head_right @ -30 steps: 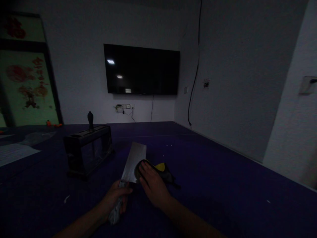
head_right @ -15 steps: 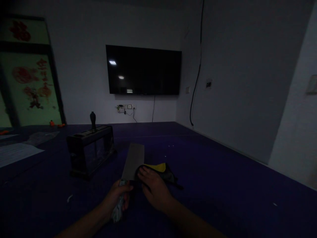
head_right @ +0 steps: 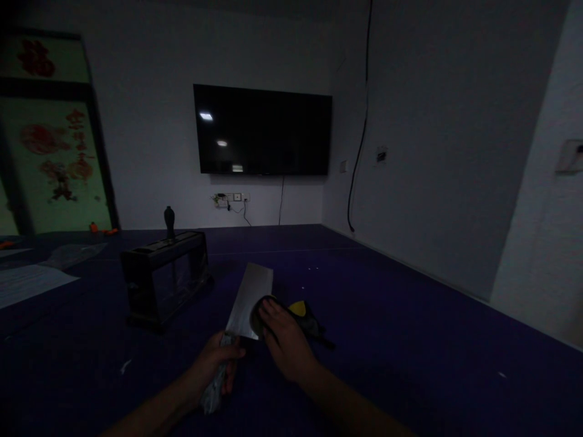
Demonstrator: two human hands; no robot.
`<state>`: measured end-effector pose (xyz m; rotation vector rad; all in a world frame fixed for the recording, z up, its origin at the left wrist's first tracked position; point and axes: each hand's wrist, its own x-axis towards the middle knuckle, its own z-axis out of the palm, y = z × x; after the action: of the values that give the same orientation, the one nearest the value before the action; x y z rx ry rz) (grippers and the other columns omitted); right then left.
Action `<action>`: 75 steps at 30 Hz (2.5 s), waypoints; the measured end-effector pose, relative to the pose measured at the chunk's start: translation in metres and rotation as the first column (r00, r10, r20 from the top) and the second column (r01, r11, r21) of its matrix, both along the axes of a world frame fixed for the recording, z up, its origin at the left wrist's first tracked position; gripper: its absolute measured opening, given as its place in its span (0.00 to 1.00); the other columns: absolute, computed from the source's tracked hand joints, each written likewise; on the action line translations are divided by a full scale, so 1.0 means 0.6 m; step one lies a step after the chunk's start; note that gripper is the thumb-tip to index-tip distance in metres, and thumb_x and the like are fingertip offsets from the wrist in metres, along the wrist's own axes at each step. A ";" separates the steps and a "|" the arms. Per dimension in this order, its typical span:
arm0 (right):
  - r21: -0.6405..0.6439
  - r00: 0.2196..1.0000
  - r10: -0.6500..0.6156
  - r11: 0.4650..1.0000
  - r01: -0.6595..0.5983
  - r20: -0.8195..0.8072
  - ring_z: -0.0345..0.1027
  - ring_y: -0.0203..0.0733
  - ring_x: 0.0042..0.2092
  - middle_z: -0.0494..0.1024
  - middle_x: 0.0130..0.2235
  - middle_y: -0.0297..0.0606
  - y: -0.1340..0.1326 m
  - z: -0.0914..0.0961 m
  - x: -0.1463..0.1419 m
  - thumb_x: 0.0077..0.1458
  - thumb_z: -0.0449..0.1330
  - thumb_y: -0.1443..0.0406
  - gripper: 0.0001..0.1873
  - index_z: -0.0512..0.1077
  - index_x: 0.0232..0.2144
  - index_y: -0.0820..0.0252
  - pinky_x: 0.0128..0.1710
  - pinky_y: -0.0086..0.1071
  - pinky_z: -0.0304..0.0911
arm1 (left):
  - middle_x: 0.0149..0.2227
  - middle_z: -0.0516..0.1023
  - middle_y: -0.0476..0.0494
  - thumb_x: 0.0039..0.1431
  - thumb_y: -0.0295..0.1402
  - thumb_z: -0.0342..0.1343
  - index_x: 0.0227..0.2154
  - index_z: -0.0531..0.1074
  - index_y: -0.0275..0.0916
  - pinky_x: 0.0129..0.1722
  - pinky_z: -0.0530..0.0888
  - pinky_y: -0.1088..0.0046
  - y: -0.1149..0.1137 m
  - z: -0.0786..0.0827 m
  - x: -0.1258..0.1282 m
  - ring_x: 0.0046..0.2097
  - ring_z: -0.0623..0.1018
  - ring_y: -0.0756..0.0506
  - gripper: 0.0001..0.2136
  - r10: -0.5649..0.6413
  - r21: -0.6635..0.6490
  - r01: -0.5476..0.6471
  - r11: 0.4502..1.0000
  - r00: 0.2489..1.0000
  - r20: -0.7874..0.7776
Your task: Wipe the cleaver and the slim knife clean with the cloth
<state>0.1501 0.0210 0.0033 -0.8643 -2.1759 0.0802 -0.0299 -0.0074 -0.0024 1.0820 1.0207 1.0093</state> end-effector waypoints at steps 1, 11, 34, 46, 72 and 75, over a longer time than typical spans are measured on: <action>0.001 1.000 -0.015 1.000 0.015 -0.018 0.47 0.44 0.60 0.58 0.58 0.39 0.002 -0.001 0.001 0.57 0.47 0.68 0.24 0.57 0.56 0.56 0.57 0.46 0.49 | 0.09 0.62 0.58 0.37 0.34 0.55 0.25 0.58 0.40 0.08 0.57 0.80 -0.001 0.002 0.000 0.09 0.63 0.50 0.12 -0.016 -0.004 0.016 1.000 1.000 -0.012; -0.043 0.991 -0.119 0.992 0.116 -0.064 0.41 0.43 0.61 0.52 0.60 0.41 0.016 -0.004 0.009 0.60 0.44 0.63 0.23 0.54 0.57 0.60 0.58 0.47 0.44 | 0.08 0.62 0.57 0.37 0.34 0.56 0.26 0.58 0.40 0.09 0.56 0.80 0.005 0.002 -0.003 0.09 0.63 0.50 0.13 -0.108 -0.029 0.106 0.994 0.991 -0.077; 0.011 0.999 -0.036 0.999 0.036 -0.041 0.53 0.44 0.57 0.63 0.55 0.41 -0.002 0.006 0.002 0.57 0.47 0.67 0.20 0.63 0.52 0.59 0.56 0.45 0.52 | 0.09 0.62 0.58 0.40 0.36 0.56 0.26 0.59 0.39 0.09 0.57 0.81 -0.004 0.006 -0.001 0.10 0.64 0.51 0.12 -0.035 0.036 0.035 0.999 0.999 0.000; 0.003 0.955 -0.255 0.966 0.259 -0.154 0.47 0.47 0.60 0.56 0.59 0.40 0.030 -0.012 0.017 0.60 0.43 0.61 0.22 0.57 0.56 0.55 0.57 0.50 0.45 | 0.09 0.62 0.57 0.37 0.36 0.58 0.26 0.58 0.40 0.10 0.57 0.82 -0.003 0.009 -0.005 0.10 0.63 0.51 0.14 -0.203 0.010 0.206 0.979 0.971 -0.125; 0.024 0.987 -0.123 0.992 0.126 -0.100 0.54 0.44 0.57 0.64 0.55 0.42 0.015 -0.005 0.008 0.59 0.46 0.64 0.19 0.64 0.51 0.59 0.56 0.46 0.51 | 0.09 0.61 0.58 0.36 0.38 0.59 0.24 0.58 0.39 0.09 0.57 0.80 0.000 0.006 0.003 0.09 0.63 0.51 0.15 -0.073 0.027 0.075 0.997 0.994 -0.081; 0.021 0.983 -0.156 0.987 0.158 -0.099 0.52 0.44 0.58 0.63 0.55 0.41 0.016 -0.007 0.008 0.59 0.45 0.63 0.20 0.63 0.52 0.59 0.56 0.46 0.51 | 0.09 0.62 0.58 0.35 0.39 0.60 0.25 0.58 0.39 0.09 0.57 0.80 -0.001 0.005 0.002 0.09 0.63 0.50 0.17 -0.088 0.023 0.090 0.996 0.994 -0.069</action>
<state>0.1546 0.0305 -0.0007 -0.9922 -2.0075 0.0123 -0.0286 -0.0078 0.0005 1.1798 1.0069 0.9213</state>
